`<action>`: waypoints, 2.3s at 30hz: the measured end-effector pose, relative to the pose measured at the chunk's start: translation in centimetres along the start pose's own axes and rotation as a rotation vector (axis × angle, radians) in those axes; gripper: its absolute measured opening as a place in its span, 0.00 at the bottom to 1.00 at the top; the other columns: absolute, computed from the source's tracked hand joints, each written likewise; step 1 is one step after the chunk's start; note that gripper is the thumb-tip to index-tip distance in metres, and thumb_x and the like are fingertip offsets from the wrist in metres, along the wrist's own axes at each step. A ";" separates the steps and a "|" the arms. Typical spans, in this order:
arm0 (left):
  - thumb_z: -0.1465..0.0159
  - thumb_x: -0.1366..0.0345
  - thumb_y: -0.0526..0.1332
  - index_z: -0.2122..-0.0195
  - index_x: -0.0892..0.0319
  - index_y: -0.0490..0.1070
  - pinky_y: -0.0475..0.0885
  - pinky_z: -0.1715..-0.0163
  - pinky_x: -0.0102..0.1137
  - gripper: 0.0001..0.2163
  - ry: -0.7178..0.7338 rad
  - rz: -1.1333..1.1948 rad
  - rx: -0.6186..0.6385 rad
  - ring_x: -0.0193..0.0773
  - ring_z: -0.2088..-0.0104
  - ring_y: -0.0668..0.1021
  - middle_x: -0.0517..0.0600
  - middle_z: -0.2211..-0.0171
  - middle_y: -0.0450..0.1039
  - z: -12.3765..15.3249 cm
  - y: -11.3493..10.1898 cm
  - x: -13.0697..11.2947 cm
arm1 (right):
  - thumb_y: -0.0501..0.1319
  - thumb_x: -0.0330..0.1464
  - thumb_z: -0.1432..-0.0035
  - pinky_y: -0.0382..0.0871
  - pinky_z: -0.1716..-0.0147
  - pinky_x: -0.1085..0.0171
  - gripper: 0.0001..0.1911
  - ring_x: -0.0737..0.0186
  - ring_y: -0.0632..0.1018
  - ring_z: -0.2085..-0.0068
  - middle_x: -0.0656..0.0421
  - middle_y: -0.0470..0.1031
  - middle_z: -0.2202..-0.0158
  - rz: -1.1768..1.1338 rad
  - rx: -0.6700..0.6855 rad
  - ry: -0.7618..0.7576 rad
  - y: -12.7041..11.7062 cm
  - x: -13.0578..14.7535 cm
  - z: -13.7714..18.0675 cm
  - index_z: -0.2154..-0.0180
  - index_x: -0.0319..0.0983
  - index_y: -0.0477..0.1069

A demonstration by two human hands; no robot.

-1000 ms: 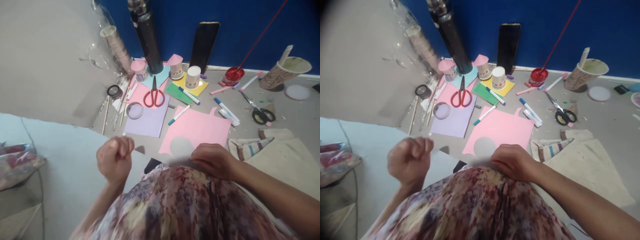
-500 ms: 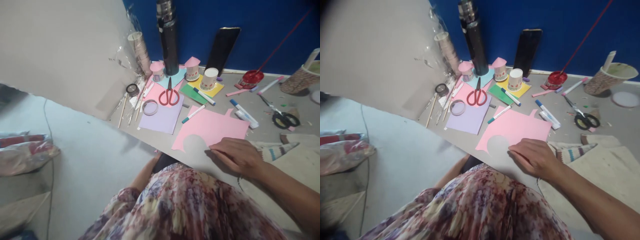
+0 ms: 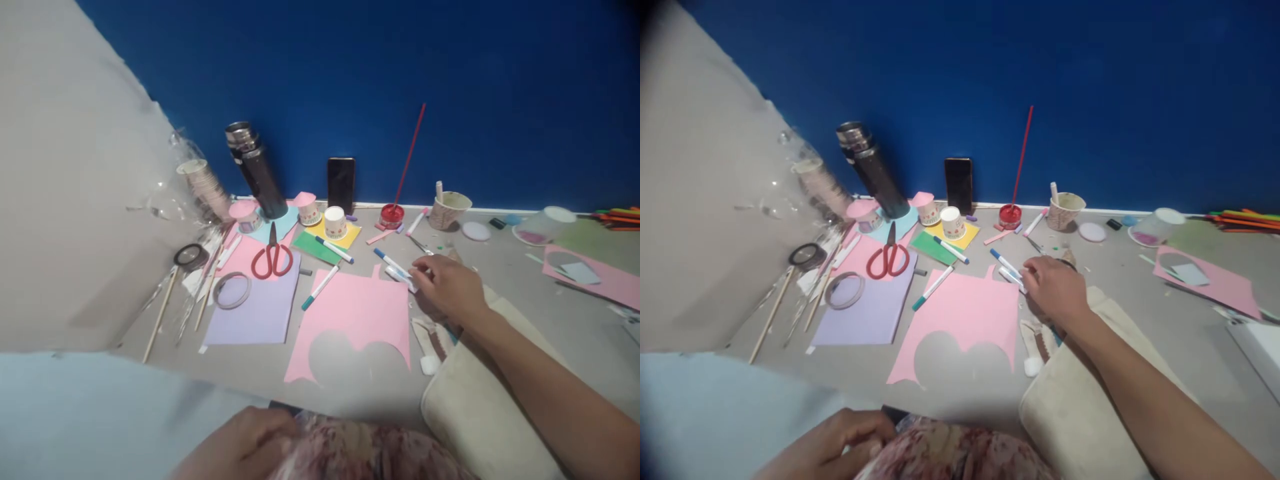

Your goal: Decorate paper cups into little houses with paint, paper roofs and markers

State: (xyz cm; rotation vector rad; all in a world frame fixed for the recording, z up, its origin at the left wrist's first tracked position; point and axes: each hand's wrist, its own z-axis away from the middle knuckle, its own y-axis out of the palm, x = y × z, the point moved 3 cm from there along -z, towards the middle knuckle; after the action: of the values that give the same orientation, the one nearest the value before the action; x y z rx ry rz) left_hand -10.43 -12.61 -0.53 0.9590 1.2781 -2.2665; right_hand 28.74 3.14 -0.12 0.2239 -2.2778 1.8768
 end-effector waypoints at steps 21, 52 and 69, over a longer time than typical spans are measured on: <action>0.27 0.65 0.57 0.55 0.52 0.79 0.73 0.55 0.32 0.10 0.577 -0.323 0.162 0.42 0.57 0.82 0.50 0.60 0.83 -14.1 2.6 -13.8 | 0.55 0.27 0.32 0.63 0.68 0.61 0.16 0.47 0.81 0.56 0.39 0.80 0.51 0.358 0.115 -0.179 -0.3 -0.8 -10.2 0.54 0.32 0.81; 0.38 0.46 0.66 0.68 0.61 0.75 0.53 0.88 0.23 0.20 0.074 0.689 0.225 0.26 0.88 0.63 0.43 0.83 0.68 -17.9 4.7 -15.1 | 0.72 0.56 0.46 0.53 0.81 0.69 0.27 0.72 0.62 0.81 0.67 0.63 0.83 -1.485 0.212 0.260 0.9 2.4 4.6 0.67 0.38 0.77; 0.26 0.56 0.53 0.73 0.56 0.69 0.66 0.62 0.36 0.18 0.382 -0.070 -0.147 0.43 0.65 0.75 0.51 0.70 0.74 -23.3 0.4 -17.4 | 0.80 0.44 0.53 0.55 0.86 0.76 0.26 0.76 0.57 0.81 0.69 0.62 0.80 -1.926 -0.277 0.465 -0.3 -3.6 1.0 0.73 0.40 0.66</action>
State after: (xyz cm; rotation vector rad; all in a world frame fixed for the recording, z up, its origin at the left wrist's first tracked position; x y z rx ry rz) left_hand 10.90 6.82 3.22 1.3563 1.6303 -2.0663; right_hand 32.22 2.08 -0.90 1.1663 -0.9029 0.4266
